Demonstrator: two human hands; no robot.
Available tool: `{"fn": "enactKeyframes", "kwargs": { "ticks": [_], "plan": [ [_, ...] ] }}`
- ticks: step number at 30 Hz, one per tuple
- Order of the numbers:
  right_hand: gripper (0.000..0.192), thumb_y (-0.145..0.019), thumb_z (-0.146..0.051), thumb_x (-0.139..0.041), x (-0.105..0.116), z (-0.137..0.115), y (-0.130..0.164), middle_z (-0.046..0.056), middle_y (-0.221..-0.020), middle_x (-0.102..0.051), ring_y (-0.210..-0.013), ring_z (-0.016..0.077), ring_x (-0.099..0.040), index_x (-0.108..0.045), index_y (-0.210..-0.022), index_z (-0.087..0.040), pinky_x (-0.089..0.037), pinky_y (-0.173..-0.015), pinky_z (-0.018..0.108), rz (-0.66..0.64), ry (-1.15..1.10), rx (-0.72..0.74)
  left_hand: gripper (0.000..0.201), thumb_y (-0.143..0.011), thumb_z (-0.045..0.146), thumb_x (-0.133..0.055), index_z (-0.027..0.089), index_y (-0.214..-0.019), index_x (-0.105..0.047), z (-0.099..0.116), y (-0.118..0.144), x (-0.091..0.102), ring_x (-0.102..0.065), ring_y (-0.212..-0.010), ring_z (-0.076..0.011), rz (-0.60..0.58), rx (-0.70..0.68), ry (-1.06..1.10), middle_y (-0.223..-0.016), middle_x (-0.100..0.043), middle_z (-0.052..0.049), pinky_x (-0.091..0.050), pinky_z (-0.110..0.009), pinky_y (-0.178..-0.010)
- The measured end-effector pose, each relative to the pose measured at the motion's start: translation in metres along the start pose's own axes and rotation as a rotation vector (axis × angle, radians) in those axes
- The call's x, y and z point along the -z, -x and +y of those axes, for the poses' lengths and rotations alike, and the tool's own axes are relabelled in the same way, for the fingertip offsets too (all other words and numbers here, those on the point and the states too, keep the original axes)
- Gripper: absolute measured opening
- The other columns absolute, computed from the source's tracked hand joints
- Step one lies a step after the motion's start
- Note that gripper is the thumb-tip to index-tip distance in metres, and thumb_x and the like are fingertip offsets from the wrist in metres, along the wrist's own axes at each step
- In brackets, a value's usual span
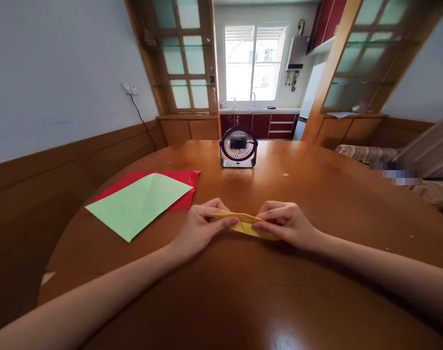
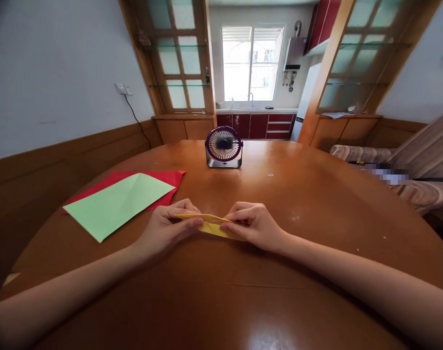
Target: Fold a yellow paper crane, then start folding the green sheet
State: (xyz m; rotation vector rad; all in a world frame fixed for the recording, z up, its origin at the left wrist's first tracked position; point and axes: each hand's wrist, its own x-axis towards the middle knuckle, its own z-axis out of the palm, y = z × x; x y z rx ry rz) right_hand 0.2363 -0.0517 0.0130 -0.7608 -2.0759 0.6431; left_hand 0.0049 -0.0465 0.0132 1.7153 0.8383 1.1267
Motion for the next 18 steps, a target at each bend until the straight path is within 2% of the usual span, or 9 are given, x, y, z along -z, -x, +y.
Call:
{"fn": "enactKeyframes", "kwargs": {
  "ticks": [10, 18],
  "plan": [
    [0.021, -0.084, -0.037, -0.068, 0.0014, -0.0063, -0.0033, 0.004, -0.078, -0.065, -0.067, 0.0107, -0.058, -0.077, -0.086, -0.018, -0.045, -0.056, 0.021, -0.024, -0.084, -0.138, 0.015, -0.08, 0.032, -0.071, 0.019, -0.071, -0.074, -0.0027, -0.0011, 0.0019, -0.05, -0.069, -0.0113, -0.034, -0.01, 0.048, -0.075, -0.051, -0.001, -0.039, -0.023, -0.059],
    [0.018, -0.082, -0.036, -0.069, 0.0037, -0.0031, -0.004, 0.003, -0.077, -0.066, -0.065, 0.0097, -0.057, -0.078, -0.084, -0.021, -0.043, -0.056, 0.022, -0.038, -0.197, -0.182, 0.028, -0.087, 0.035, -0.063, 0.017, -0.068, -0.07, 0.0003, -0.0009, 0.0062, -0.045, -0.068, -0.0105, -0.08, 0.023, 0.143, -0.075, -0.045, 0.0, -0.036, -0.025, -0.062]
  ]
}}
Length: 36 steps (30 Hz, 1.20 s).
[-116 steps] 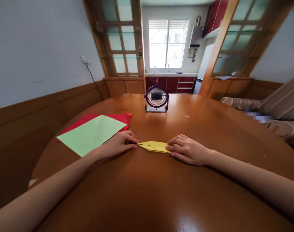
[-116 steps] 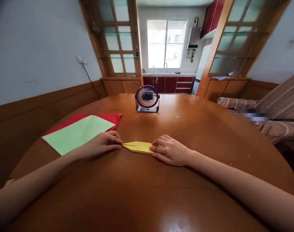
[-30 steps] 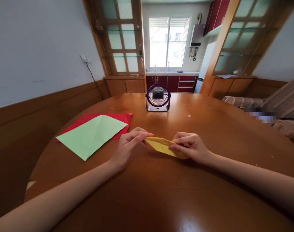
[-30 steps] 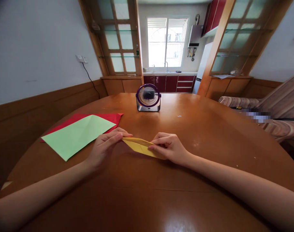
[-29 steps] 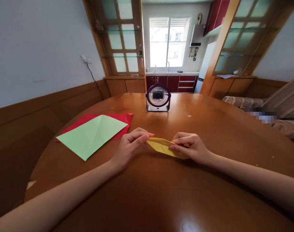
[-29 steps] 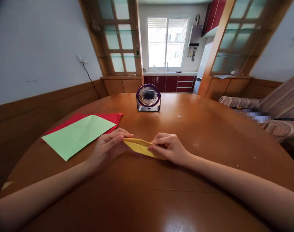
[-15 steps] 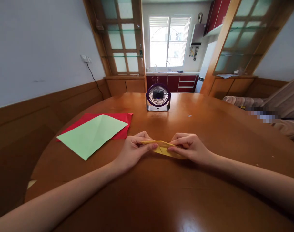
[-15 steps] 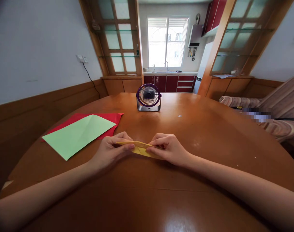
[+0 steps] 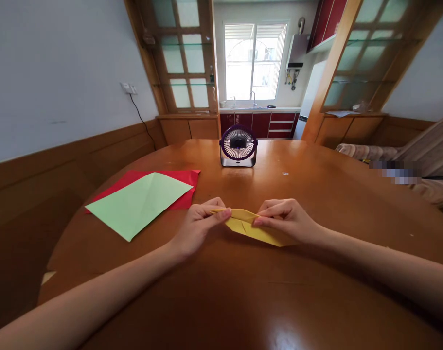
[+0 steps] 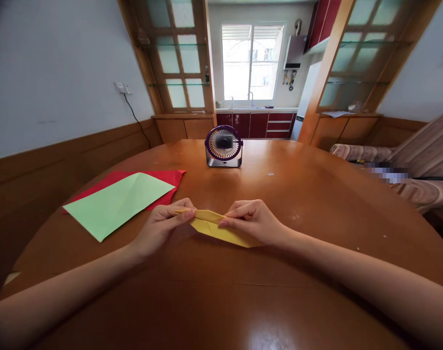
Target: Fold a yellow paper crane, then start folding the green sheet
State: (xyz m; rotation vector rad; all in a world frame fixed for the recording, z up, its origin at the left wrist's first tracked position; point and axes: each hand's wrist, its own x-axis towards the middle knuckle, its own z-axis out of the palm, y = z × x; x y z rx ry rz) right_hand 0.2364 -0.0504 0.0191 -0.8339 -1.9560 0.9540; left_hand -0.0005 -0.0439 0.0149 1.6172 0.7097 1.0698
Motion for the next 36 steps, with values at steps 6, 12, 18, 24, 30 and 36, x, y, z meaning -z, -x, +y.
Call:
{"fn": "enactKeyframes", "kwargs": {
  "ticks": [6, 12, 18, 24, 30, 36],
  "plan": [
    [0.016, -0.081, -0.034, -0.071, 0.001, 0.001, -0.001, 0.003, -0.075, -0.065, -0.062, 0.0088, -0.054, -0.078, -0.082, -0.02, -0.041, -0.054, 0.022, -0.023, -0.026, -0.01, 0.039, -0.09, 0.034, -0.058, 0.013, -0.057, -0.06, 0.0, 0.001, 0.001, -0.042, -0.065, -0.0094, -0.029, 0.04, 0.105, -0.077, -0.041, 0.0, -0.033, -0.024, -0.058],
    [0.024, -0.078, -0.041, -0.071, 0.004, 0.001, -0.002, 0.004, -0.075, -0.067, -0.063, 0.0101, -0.054, -0.078, -0.076, -0.018, -0.041, -0.052, 0.022, -0.055, -0.039, -0.062, 0.033, -0.089, 0.035, -0.056, 0.014, -0.064, -0.056, 0.003, 0.001, 0.004, -0.045, -0.066, -0.0119, -0.092, 0.108, 0.174, -0.075, -0.044, -0.001, -0.036, -0.025, -0.061],
    [0.025, -0.077, -0.04, -0.072, 0.005, 0.001, -0.003, 0.004, -0.073, -0.066, -0.061, 0.0093, -0.053, -0.076, -0.071, -0.017, -0.039, -0.051, 0.021, -0.081, -0.048, -0.131, 0.029, -0.088, 0.037, -0.055, 0.014, -0.072, -0.06, 0.007, 0.0, 0.006, -0.049, -0.07, -0.0143, -0.128, 0.161, 0.187, -0.077, -0.05, -0.002, -0.04, -0.026, -0.063],
    [0.026, -0.078, -0.041, -0.071, 0.003, 0.002, -0.001, 0.005, -0.075, -0.066, -0.063, 0.0099, -0.055, -0.076, -0.074, -0.016, -0.039, -0.052, 0.022, -0.086, -0.024, -0.135, 0.027, -0.077, 0.037, -0.07, 0.014, -0.065, -0.068, 0.005, 0.0, -0.001, -0.049, -0.064, -0.0107, -0.056, 0.124, -0.102, -0.076, -0.051, -0.001, -0.037, -0.022, -0.055],
    [0.023, -0.08, -0.038, -0.07, 0.0, -0.001, 0.001, 0.004, -0.076, -0.067, -0.064, 0.0091, -0.056, -0.077, -0.077, -0.016, -0.041, -0.054, 0.021, -0.078, -0.011, -0.089, 0.023, -0.074, 0.033, -0.074, 0.015, -0.061, -0.069, 0.007, 0.001, -0.008, -0.046, -0.057, -0.0072, -0.033, 0.128, -0.188, -0.072, -0.053, 0.0, -0.031, -0.02, -0.049],
    [0.024, -0.08, -0.039, -0.07, -0.001, -0.003, 0.001, 0.005, -0.077, -0.068, -0.065, 0.0104, -0.057, -0.077, -0.079, -0.017, -0.042, -0.055, 0.022, -0.094, 0.007, -0.057, 0.018, -0.072, 0.03, -0.075, 0.014, -0.065, -0.07, 0.003, 0.001, -0.008, -0.05, -0.06, -0.0085, -0.021, 0.135, -0.139, -0.074, -0.057, -0.001, -0.035, -0.02, -0.051]
  ]
}}
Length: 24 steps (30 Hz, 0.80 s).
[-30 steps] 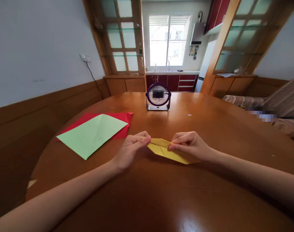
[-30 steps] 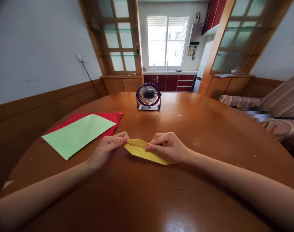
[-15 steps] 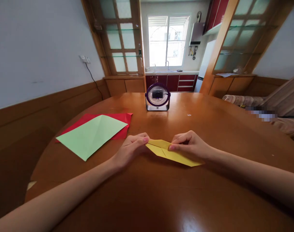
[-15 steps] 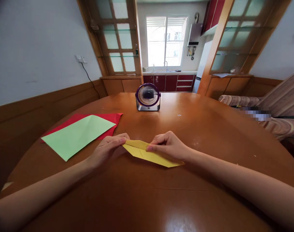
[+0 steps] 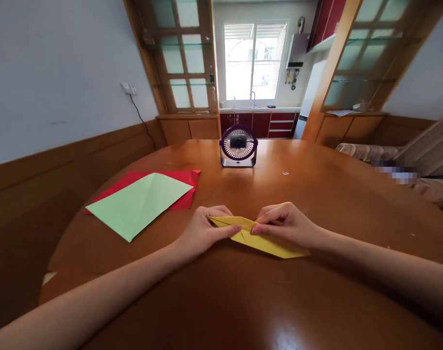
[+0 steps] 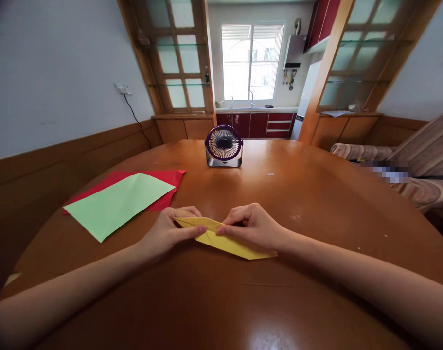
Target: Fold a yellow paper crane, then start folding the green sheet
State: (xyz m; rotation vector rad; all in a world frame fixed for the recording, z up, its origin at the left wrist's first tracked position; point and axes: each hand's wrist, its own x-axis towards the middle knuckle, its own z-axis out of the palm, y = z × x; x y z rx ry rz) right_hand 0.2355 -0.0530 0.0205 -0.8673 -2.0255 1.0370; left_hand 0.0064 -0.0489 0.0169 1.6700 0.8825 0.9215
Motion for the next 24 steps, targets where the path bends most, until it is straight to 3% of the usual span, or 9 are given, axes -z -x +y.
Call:
{"fn": "enactKeyframes", "kwargs": {
  "ticks": [6, 18, 24],
  "plan": [
    [0.024, -0.08, -0.04, -0.07, -0.001, 0.002, 0.0, 0.005, -0.077, -0.068, -0.066, 0.0112, -0.057, -0.077, -0.078, -0.017, -0.042, -0.056, 0.023, 0.001, -0.006, -0.013, 0.02, -0.068, 0.031, -0.079, 0.013, -0.067, -0.071, -0.003, 0.0, -0.004, -0.053, -0.061, -0.0103, -0.025, 0.115, 0.117, -0.073, -0.058, -0.002, -0.037, -0.021, -0.053],
    [0.029, -0.077, -0.043, -0.071, 0.0, -0.003, 0.001, 0.004, -0.07, -0.065, -0.059, 0.009, -0.051, -0.075, -0.075, -0.014, -0.037, -0.048, 0.02, -0.076, -0.073, -0.138, 0.021, -0.062, 0.029, -0.082, 0.012, -0.062, -0.07, -0.002, -0.001, 0.001, -0.056, -0.061, -0.0125, -0.044, 0.183, 0.199, -0.072, -0.062, -0.003, -0.04, -0.023, -0.054],
    [0.031, -0.076, -0.044, -0.072, 0.005, -0.003, 0.001, 0.002, -0.064, -0.062, -0.054, 0.0076, -0.048, -0.074, -0.073, -0.014, -0.034, -0.043, 0.019, -0.066, -0.104, -0.216, 0.019, -0.064, 0.028, -0.081, 0.012, -0.063, -0.07, -0.002, -0.003, 0.012, -0.059, -0.065, -0.0148, -0.024, 0.177, 0.252, -0.072, -0.063, -0.004, -0.045, -0.026, -0.06]
  ]
}}
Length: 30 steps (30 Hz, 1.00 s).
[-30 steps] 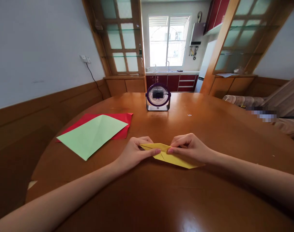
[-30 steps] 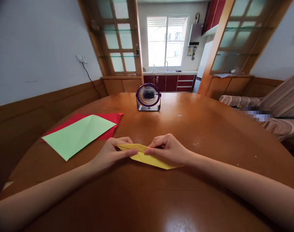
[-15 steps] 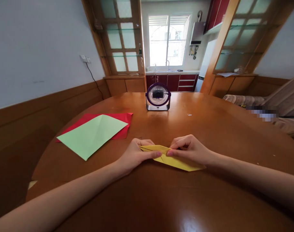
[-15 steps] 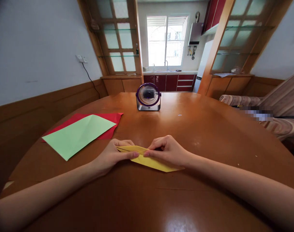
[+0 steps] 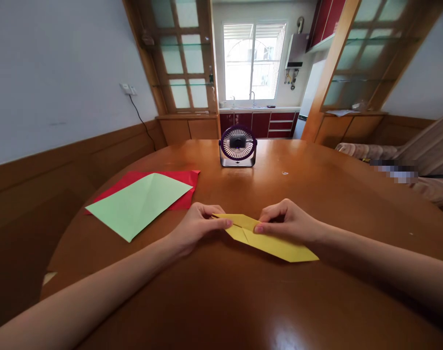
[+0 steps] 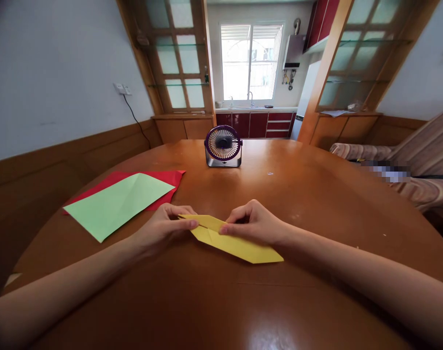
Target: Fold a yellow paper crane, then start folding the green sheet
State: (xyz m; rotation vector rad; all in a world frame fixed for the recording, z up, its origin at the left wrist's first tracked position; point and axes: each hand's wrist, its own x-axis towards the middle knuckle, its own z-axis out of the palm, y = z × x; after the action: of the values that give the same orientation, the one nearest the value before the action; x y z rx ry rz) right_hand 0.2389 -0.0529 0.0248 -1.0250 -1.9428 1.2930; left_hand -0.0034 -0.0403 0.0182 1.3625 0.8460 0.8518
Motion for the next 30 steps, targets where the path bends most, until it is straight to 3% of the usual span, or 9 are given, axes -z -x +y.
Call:
{"fn": "enactKeyframes", "kwargs": {
  "ticks": [4, 16, 23, 27, 30],
  "plan": [
    [0.031, -0.074, -0.045, -0.073, 0.004, 0.001, -0.001, 0.001, -0.061, -0.059, -0.05, 0.0066, -0.046, -0.074, -0.073, -0.014, -0.033, -0.042, 0.019, -0.006, -0.05, -0.042, 0.017, -0.067, 0.027, -0.08, 0.013, -0.064, -0.071, 0.0, -0.003, 0.007, -0.061, -0.073, -0.0173, 0.029, -0.033, 0.03, -0.076, -0.063, -0.004, -0.048, -0.029, -0.068],
    [0.03, -0.072, -0.044, -0.075, 0.006, 0.001, -0.004, 0.0, -0.058, -0.059, -0.047, 0.0054, -0.045, -0.074, -0.072, -0.014, -0.03, -0.041, 0.018, -0.009, -0.124, -0.111, 0.013, -0.067, 0.024, -0.078, 0.013, -0.063, -0.072, 0.0, -0.005, 0.011, -0.063, -0.072, -0.0161, 0.031, -0.032, 0.07, -0.073, -0.065, -0.004, -0.05, -0.028, -0.07],
    [0.031, -0.067, -0.044, -0.079, 0.012, 0.005, -0.006, -0.001, -0.051, -0.056, -0.044, 0.0052, -0.043, -0.071, -0.063, -0.014, -0.026, -0.039, 0.019, 0.08, -0.172, -0.191, 0.013, -0.07, 0.026, -0.075, 0.013, -0.068, -0.07, 0.002, -0.015, 0.032, -0.063, -0.065, -0.0145, 0.292, -0.045, 0.174, -0.072, -0.068, -0.003, -0.053, -0.029, -0.068],
    [0.035, -0.064, -0.048, -0.081, 0.007, 0.009, -0.007, 0.001, -0.056, -0.061, -0.046, 0.0063, -0.047, -0.073, -0.069, -0.014, -0.03, -0.04, 0.018, 0.111, -0.222, -0.221, 0.031, -0.078, 0.039, -0.071, 0.011, -0.09, -0.072, -0.003, -0.013, 0.013, -0.067, -0.078, -0.0205, 0.08, -0.03, 0.194, -0.085, -0.071, -0.01, -0.055, -0.035, -0.077],
    [0.038, -0.063, -0.05, -0.08, 0.0, 0.011, -0.007, 0.002, -0.06, -0.064, -0.049, 0.0076, -0.051, -0.073, -0.071, -0.014, -0.034, -0.042, 0.019, 0.106, -0.235, -0.248, 0.041, -0.069, 0.028, -0.081, 0.013, -0.105, -0.069, -0.008, -0.01, -0.006, -0.069, -0.079, -0.0194, 0.007, 0.026, 0.198, -0.092, -0.073, -0.01, -0.055, -0.032, -0.077]
  ]
}}
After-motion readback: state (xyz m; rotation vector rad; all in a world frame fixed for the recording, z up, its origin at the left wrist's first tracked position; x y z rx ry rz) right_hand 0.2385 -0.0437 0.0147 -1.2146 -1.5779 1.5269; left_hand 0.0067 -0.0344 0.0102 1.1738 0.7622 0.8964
